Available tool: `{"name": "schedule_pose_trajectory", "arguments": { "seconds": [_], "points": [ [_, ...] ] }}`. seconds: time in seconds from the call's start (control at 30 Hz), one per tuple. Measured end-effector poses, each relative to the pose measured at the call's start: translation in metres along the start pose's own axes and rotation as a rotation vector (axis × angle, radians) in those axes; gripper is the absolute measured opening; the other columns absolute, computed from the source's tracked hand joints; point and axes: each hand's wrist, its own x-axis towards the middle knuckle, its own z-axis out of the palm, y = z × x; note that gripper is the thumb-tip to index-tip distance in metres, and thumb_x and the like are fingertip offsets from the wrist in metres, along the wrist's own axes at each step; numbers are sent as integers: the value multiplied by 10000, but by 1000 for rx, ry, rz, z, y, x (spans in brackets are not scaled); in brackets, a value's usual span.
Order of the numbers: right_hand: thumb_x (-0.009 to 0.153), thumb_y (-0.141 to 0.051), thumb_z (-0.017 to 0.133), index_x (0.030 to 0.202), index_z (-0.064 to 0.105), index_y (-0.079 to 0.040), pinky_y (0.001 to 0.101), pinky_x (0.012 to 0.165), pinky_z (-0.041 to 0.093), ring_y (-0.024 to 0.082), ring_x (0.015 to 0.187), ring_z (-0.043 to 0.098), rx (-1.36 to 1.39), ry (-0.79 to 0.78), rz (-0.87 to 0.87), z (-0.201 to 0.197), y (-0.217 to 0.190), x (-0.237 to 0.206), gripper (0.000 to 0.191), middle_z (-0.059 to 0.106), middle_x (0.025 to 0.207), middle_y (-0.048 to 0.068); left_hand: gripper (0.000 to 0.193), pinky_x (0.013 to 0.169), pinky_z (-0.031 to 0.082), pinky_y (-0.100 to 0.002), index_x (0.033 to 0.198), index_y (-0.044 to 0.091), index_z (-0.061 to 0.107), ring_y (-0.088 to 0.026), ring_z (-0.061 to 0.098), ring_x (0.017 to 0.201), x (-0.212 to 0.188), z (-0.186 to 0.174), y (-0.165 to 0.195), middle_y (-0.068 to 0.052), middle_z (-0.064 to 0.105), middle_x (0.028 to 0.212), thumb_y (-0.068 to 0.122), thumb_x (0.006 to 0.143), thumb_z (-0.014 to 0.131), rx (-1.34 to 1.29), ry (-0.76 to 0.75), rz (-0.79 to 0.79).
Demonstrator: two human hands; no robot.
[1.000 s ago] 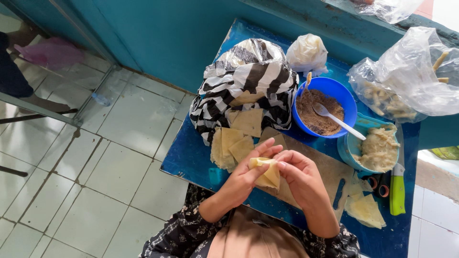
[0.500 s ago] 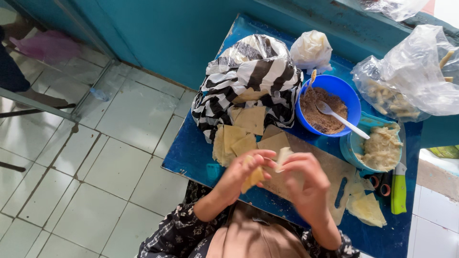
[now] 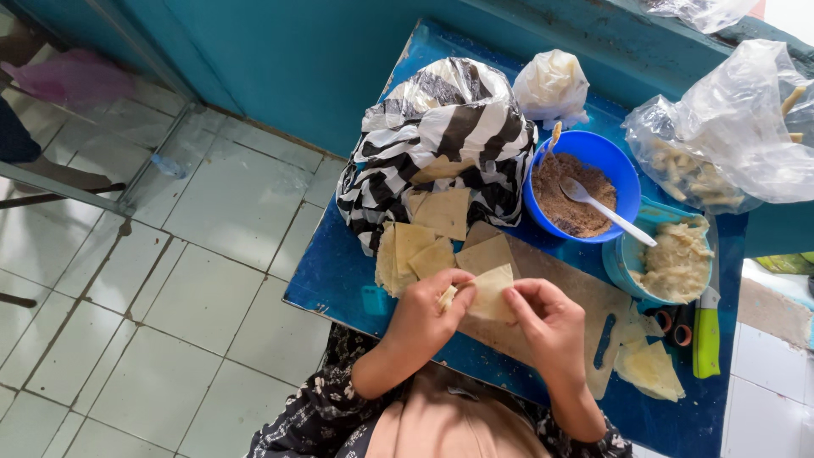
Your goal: The person sits at a small blue table folding square pastry wrappers into triangles and pressing the edges to seal them. They take filling from a blue bowl with a spoon, place it on a wrapper, fold the wrapper over the filling, and set the folded piece with a growing stack of finished wrappers on the cutting board.
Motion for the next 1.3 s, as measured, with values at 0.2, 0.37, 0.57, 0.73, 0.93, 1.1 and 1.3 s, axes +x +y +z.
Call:
{"name": "schedule_pose_trajectory", "arguments": {
  "seconds": [0.2, 0.37, 0.57, 0.73, 0.93, 1.1, 1.3],
  "points": [
    [927, -109, 726, 983, 743, 5, 292, 610, 528, 149, 639, 674, -488, 130, -180, 15, -8, 16, 128, 729, 776, 108, 137, 665, 562, -424, 997, 97, 699, -333, 717, 812, 17, 0, 6, -93, 739, 949, 224, 948, 680, 492, 89, 175],
    [911, -99, 728, 980, 722, -2, 310, 632, 553, 198, 667, 721, -524, 159, -269, 21, -12, 20, 120, 736, 818, 134, 149, 665, 553, -447, 987, 99, 683, -347, 709, 811, 22, 6, 4, -91, 731, 930, 242, 945, 676, 595, 46, 127],
    [905, -111, 743, 955, 698, -27, 385, 641, 519, 291, 700, 677, -735, 161, -302, 21, -18, 18, 108, 676, 849, 139, 360, 752, 570, -398, 1243, 54, 661, -317, 707, 907, 19, -10, 3, -147, 712, 1065, 293, 974, 687, 285, 81, 175],
    [939, -66, 724, 1006, 711, -49, 431, 787, 508, 331, 883, 655, -827, 225, -555, 23, -41, 8, 70, 651, 949, 130, 644, 1117, 486, -374, 1563, 3, 434, -218, 576, 1313, 17, -23, 1, -146, 590, 1425, 418, 1086, 552, -1031, -283, -67],
    [804, -124, 801, 1002, 689, -26, 355, 816, 537, 294, 928, 657, -439, -87, -674, 33, -60, -12, 248, 652, 1013, 134, 725, 1277, 298, -391, 1636, 47, 279, -242, 335, 1535, 12, -3, 3, -148, 359, 1645, 504, 1095, 436, -1303, -388, -146],
    [868, -47, 763, 980, 725, -32, 317, 812, 556, 212, 909, 694, -259, -217, -411, 31, -59, -5, 120, 689, 994, 84, 739, 1290, 234, -401, 1657, 101, 215, -224, 250, 1569, 9, -1, 4, -92, 274, 1690, 509, 1078, 429, -1234, -432, -162],
    [802, -75, 788, 962, 697, 11, 301, 859, 529, 206, 972, 662, -291, -241, -432, 33, -57, -8, 203, 664, 1030, 105, 779, 1289, 209, -371, 1672, 75, 202, -206, 176, 1607, 7, -1, 5, -83, 235, 1721, 541, 1084, 410, -1131, -391, -136]
  ]
}}
